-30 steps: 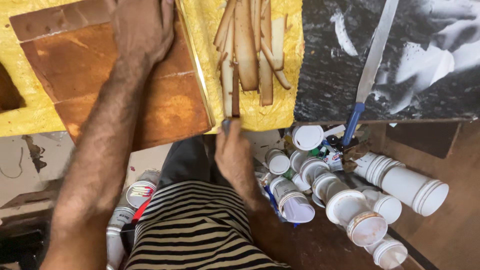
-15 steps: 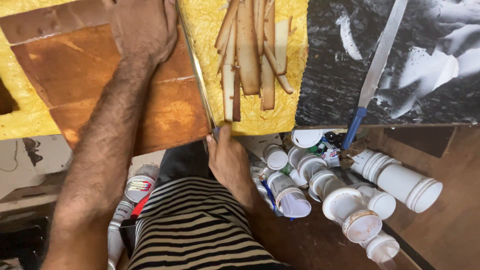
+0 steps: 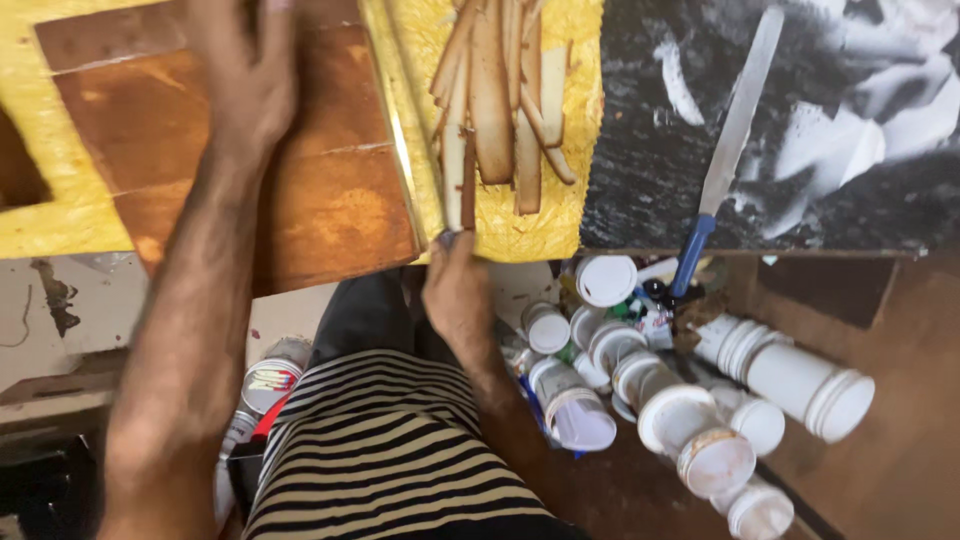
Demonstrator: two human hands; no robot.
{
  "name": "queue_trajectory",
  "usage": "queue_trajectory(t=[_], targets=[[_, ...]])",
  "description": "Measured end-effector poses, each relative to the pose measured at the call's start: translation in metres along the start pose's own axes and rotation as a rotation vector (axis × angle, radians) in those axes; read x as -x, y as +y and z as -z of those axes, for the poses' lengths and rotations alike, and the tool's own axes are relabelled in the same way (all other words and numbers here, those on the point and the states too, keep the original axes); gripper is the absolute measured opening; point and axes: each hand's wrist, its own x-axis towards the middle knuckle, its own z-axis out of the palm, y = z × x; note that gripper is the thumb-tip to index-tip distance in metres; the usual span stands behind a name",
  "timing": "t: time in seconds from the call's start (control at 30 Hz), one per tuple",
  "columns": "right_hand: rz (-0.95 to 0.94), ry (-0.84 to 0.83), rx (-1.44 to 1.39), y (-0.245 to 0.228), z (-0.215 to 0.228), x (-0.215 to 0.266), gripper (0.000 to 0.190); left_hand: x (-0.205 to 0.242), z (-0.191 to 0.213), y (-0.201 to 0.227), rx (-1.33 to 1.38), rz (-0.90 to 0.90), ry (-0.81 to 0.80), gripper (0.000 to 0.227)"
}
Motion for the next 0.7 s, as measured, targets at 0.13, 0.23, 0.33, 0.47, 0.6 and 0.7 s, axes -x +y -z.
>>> queue_trajectory(t=[0.13,0.23,0.33,0.47,0.6,0.7], targets=[[0.116,0.097,-0.068,0.021,-0.007,-0.004,0.034,0.111,0.112,-0.007,-0.219,0.291,0.314,0.042],[0.103,0.049,-0.108,0.034,-0.003,0.007,0.036,0.194,0.158,-0.019,-0.333,0.577,0.542,0.04],[0.169,0.204,-0.069,0.03,0.005,-0.003,0.035,0.231,0.164,-0.032,0.383,1.301,0.479,0.077],[0.084,0.204,-0.054,0.04,0.026,-0.016,0.036,0.237,0.168,-0.019,0.521,1.329,0.233,0.099],[-0.105,0.015,-0.162,0.04,0.045,-0.033,0.033,0.207,0.165,0.008,1.142,1.254,0.049,0.099],[0.203,0.152,0.003,0.039,0.047,-0.025,0.033,0.189,0.136,0.005,1.313,1.134,0.013,0.092]])
